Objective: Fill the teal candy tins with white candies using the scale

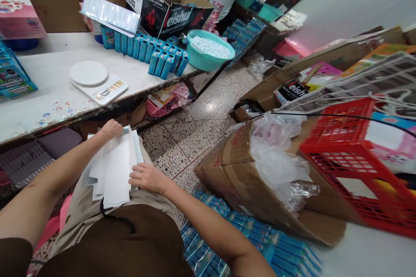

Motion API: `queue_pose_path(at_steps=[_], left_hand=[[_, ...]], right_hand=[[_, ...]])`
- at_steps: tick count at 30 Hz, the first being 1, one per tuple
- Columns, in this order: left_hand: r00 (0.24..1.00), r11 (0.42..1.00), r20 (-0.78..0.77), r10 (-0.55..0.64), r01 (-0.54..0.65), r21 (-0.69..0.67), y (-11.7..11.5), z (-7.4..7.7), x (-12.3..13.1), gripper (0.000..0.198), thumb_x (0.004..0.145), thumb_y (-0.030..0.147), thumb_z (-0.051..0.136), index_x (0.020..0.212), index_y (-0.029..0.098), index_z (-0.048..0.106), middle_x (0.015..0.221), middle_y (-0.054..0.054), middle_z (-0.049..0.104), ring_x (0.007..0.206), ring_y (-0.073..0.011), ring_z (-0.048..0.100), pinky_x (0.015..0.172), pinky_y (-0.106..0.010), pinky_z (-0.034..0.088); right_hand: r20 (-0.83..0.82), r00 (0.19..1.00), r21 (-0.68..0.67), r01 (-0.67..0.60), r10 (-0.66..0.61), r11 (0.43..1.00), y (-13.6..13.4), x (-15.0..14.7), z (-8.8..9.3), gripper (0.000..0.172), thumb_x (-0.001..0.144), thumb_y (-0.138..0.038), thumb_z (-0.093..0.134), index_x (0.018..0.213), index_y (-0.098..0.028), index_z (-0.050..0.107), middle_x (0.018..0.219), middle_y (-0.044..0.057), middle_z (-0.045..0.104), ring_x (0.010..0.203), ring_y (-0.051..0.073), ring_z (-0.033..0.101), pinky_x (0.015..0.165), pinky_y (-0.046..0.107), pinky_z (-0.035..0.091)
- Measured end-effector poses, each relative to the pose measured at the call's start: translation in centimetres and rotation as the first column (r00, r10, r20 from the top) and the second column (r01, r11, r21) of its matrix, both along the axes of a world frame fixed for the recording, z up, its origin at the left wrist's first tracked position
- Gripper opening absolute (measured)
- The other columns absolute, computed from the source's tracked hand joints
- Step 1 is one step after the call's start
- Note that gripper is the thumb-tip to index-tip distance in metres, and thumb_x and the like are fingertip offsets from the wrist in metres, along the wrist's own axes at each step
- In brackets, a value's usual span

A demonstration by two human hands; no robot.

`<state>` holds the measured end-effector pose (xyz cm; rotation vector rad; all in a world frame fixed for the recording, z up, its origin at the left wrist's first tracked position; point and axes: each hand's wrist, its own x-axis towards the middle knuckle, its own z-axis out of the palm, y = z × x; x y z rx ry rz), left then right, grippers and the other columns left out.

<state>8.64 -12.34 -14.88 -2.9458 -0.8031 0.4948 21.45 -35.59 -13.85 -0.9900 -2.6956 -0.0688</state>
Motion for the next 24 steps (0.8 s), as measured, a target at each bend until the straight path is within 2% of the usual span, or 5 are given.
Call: queue_pose_path(at_steps=[7, 10, 13, 17, 24], left_hand=[[0.995, 0.995, 0.017, 0.093, -0.094, 0.041, -1.7, 2.3, -0.6, 0.025, 0.081, 0.031, 0.055, 0.089, 0.01, 0.064, 0.089, -0.018, 0.067, 0.089, -0.0253, 0.059, 0.074, -0.034, 0.035], [0.962, 0.991, 0.273, -0.025, -0.012, 0.132, -4.6, 4.4, -4.3, 0.037, 0.078, 0.03, 0.057, 0.111, 0.012, 0.057, 0.107, -0.018, 0.063, 0.108, -0.0286, 0.051, 0.085, -0.039, 0.037], [0.884, 0.981, 0.426, -0.191, 0.177, 0.073, -8.8, 5.6, -9.6, 0.034, 0.083, 0.02, 0.045, 0.115, 0.019, 0.056, 0.119, -0.01, 0.059, 0.122, -0.0241, 0.043, 0.098, -0.04, 0.035], [0.852, 0.883, 0.379, -0.362, 0.444, -0.155, -13.4, 5.5, -14.9, 0.035, 0.079, 0.024, 0.051, 0.113, 0.024, 0.058, 0.128, -0.003, 0.055, 0.129, -0.0205, 0.037, 0.11, -0.038, 0.026], [0.886, 0.933, 0.356, -0.296, 0.349, -0.091, -14.8, 3.7, -14.8, 0.02, 0.082, 0.028, 0.055, 0.101, 0.027, 0.062, 0.107, -0.001, 0.064, 0.116, -0.0188, 0.049, 0.112, -0.042, 0.023]], right_hand=[[0.05, 0.999, -0.053, 0.01, -0.008, 0.999, -0.5, 0.0, -0.1, 0.015, 0.091, -0.022, 0.046, 0.095, -0.019, 0.06, 0.096, 0.003, 0.065, 0.098, 0.016, 0.053, 0.087, 0.032, 0.042], [0.03, 0.997, -0.061, 0.071, -0.069, 0.996, -1.6, -0.1, -0.6, 0.018, 0.09, -0.024, 0.048, 0.104, -0.022, 0.059, 0.101, 0.003, 0.064, 0.107, 0.017, 0.052, 0.097, 0.039, 0.037], [-0.016, 0.995, -0.035, 0.102, -0.102, 0.994, -2.4, 0.0, -1.1, 0.019, 0.09, -0.023, 0.05, 0.105, -0.025, 0.06, 0.111, 0.002, 0.063, 0.119, 0.018, 0.047, 0.105, 0.044, 0.031], [-0.051, 0.996, -0.027, 0.073, -0.074, 0.997, -2.4, 0.4, -1.6, 0.015, 0.09, -0.021, 0.05, 0.095, -0.025, 0.064, 0.108, 0.0, 0.065, 0.121, 0.018, 0.047, 0.106, 0.045, 0.03], [-0.128, 0.983, -0.066, 0.122, -0.13, 0.99, -0.8, 1.3, -0.7, 0.016, 0.09, -0.026, 0.05, 0.094, -0.028, 0.066, 0.101, -0.002, 0.069, 0.116, 0.017, 0.05, 0.105, 0.044, 0.028]])
